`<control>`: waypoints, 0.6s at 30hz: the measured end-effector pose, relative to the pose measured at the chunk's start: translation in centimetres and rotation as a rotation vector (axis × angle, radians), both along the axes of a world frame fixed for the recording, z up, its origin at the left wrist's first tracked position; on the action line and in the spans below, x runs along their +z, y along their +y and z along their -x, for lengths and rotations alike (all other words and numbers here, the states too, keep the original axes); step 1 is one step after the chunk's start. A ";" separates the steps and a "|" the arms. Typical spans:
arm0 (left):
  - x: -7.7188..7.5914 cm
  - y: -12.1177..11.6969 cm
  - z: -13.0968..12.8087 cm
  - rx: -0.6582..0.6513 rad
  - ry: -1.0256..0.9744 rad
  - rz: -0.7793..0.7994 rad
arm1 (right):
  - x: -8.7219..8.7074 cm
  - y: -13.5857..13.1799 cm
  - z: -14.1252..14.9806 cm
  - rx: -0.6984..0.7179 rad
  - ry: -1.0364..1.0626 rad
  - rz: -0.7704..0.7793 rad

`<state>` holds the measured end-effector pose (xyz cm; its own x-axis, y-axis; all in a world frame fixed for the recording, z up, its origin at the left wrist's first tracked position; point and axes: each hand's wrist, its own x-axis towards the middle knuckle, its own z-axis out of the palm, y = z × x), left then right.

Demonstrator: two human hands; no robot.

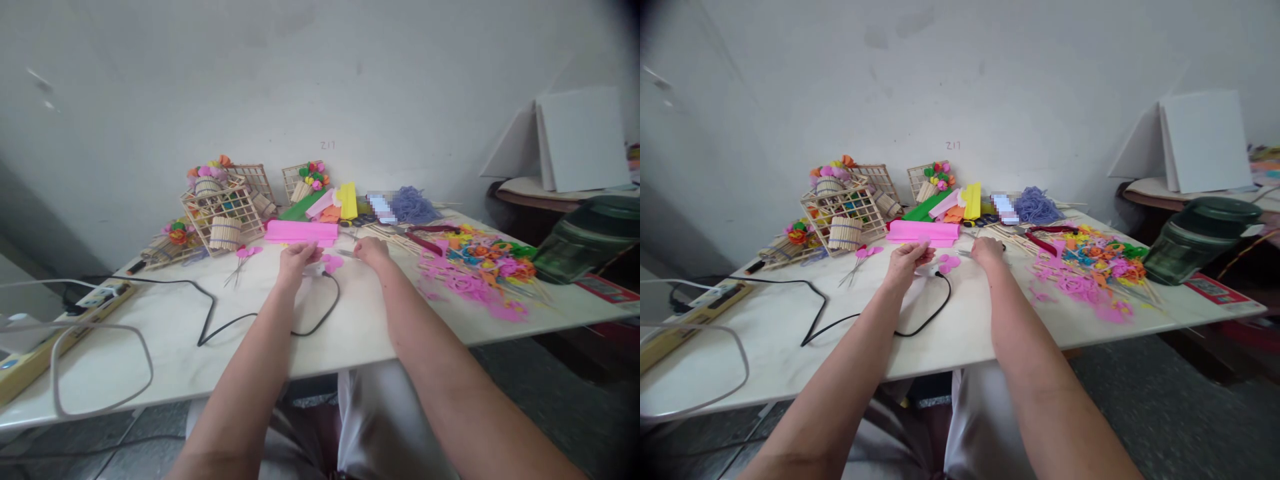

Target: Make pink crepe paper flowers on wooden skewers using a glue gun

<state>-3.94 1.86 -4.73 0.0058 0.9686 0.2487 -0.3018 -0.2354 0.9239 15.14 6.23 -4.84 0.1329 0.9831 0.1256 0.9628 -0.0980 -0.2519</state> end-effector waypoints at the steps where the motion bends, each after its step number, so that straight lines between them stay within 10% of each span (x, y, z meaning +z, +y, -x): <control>1: 0.0 0.0 0.0 -0.011 -0.002 0.002 | -0.1 0.0 0.0 0.002 -0.010 0.008; 18: -0.3 0.2 0.2 -0.018 0.034 0.031 | 0.1 -0.3 -0.3 0.075 -0.002 -0.125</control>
<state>-4.11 2.03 -5.04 0.0314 0.9754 0.2180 -0.2741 -0.2013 0.9404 15.39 5.93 -4.78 0.0594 0.9671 0.2475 0.9666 0.0061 -0.2561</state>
